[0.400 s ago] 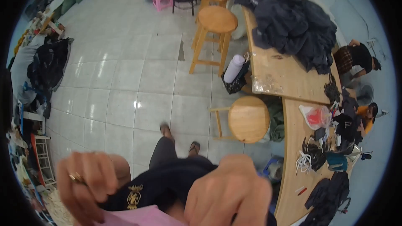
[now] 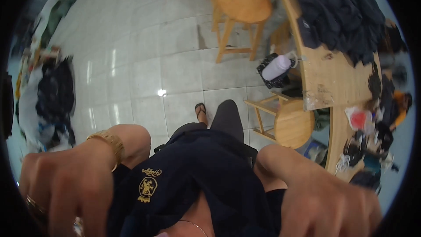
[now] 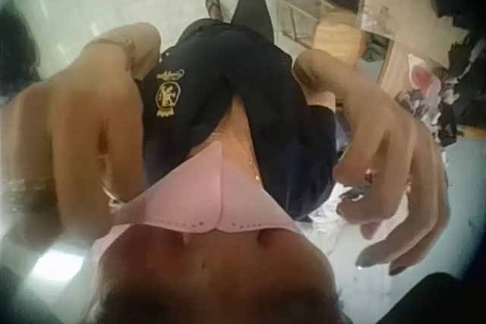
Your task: Sort and inspect finished garments at a textile manufacturing facility.
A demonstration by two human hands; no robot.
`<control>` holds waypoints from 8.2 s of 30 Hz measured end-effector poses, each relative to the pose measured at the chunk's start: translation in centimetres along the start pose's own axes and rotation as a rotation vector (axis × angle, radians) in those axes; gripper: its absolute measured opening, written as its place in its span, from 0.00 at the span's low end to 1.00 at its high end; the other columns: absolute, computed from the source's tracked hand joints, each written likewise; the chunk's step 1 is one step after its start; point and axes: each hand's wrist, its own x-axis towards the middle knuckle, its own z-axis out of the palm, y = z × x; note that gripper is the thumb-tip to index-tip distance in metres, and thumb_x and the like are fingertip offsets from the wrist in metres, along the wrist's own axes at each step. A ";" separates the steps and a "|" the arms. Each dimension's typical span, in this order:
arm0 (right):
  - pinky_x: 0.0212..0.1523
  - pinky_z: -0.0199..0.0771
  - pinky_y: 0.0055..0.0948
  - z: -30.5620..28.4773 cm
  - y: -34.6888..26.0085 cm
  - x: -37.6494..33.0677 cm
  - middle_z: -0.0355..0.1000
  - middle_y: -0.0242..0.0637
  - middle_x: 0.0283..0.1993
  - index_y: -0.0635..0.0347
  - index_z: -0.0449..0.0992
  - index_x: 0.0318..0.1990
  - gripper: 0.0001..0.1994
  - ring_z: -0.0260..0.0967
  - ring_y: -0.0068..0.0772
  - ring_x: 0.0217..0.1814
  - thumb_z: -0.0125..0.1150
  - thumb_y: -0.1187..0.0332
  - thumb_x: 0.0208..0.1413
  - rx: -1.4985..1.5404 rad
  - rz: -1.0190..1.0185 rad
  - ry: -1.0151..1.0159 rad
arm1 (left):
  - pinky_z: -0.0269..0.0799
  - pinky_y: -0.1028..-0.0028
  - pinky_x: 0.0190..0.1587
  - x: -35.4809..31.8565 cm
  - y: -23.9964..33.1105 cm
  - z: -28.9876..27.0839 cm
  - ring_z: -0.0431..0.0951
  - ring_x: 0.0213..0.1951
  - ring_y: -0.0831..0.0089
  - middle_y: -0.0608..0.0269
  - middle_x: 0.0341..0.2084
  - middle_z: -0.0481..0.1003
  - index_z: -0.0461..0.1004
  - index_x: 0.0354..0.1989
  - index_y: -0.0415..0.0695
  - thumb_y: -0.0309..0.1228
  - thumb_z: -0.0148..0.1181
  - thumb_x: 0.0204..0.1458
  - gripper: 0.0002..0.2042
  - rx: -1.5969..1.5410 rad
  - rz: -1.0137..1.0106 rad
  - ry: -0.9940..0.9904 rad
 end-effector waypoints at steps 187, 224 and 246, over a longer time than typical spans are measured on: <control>0.18 0.54 0.17 -35.7 -16.0 -22.3 0.64 0.25 0.23 0.62 0.71 0.41 0.09 0.59 0.18 0.21 0.53 0.76 0.51 -1.295 -1.095 2.402 | 0.67 0.78 0.46 9.1 -21.6 -82.7 0.68 0.43 0.80 0.65 0.40 0.68 0.67 0.43 0.39 0.22 0.55 0.54 0.09 0.870 -0.454 0.981; 0.17 0.44 0.14 -43.8 -20.4 5.4 0.58 0.16 0.19 0.61 0.74 0.49 0.13 0.48 0.08 0.17 0.58 0.68 0.58 -1.722 -0.288 1.704 | 0.73 0.69 0.46 37.5 -21.6 -70.6 0.76 0.38 0.69 0.58 0.39 0.74 0.70 0.46 0.39 0.47 0.41 0.62 0.22 -0.042 -0.089 0.599; 0.21 0.55 0.13 -52.2 -16.7 -1.0 0.65 0.21 0.19 0.64 0.76 0.43 0.15 0.54 0.08 0.19 0.67 0.70 0.47 -2.445 0.058 2.090 | 0.54 0.57 0.64 26.2 -35.5 -76.4 0.51 0.64 0.47 0.50 0.64 0.50 0.65 0.58 0.52 0.36 0.76 0.26 0.42 1.344 -0.168 -0.429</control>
